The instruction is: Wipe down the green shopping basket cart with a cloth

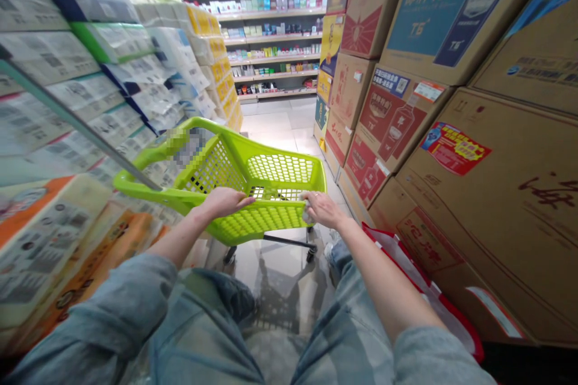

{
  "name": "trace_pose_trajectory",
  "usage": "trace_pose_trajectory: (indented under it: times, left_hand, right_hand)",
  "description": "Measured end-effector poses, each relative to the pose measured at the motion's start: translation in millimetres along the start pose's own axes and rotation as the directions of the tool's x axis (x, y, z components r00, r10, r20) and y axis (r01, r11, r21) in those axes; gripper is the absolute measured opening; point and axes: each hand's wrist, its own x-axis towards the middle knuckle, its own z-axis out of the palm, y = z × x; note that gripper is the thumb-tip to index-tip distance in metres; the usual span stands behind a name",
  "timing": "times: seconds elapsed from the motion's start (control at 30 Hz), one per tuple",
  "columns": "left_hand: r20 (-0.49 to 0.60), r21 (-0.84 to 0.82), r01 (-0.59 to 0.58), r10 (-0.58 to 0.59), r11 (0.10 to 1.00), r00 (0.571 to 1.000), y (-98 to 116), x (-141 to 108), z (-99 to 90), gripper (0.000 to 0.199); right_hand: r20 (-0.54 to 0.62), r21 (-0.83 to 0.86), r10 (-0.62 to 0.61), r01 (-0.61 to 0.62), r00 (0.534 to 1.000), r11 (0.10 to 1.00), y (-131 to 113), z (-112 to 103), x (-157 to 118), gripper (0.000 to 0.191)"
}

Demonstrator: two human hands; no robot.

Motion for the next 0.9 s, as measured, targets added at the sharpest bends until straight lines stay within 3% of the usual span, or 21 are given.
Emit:
trace_pose_trajectory:
  times: [0.33, 0.6, 0.8, 0.9]
  left_hand:
    - [-0.057, 0.026, -0.021, 0.022, 0.999, 0.998, 12.1, -4.0, 6.2, 0.077]
    - [-0.071, 0.081, -0.030, 0.036, 0.996, 0.997, 13.7, -5.9, 5.1, 0.075]
    - [-0.122, 0.084, -0.031, 0.041, 0.996, 0.992, 17.0, -6.7, 6.8, 0.078]
    - [-0.132, 0.067, -0.029, 0.037, 0.997, 0.991, 17.1, -7.1, 7.2, 0.079]
  right_hand:
    - [0.002, -0.203, -0.004, 0.004, 1.000, 0.979, 1.7, 11.7, -4.0, 0.024]
    - [-0.084, -0.268, 0.108, -0.127, 0.991, 0.955, -36.4, 23.1, 11.4, 0.034]
    - [-0.116, -0.264, 0.089, -0.117, 0.989, 0.957, -72.3, 33.8, 41.6, 0.033]
    - [-0.133, -0.271, 0.074, -0.109, 0.988, 0.957, -75.3, 36.2, 45.4, 0.032]
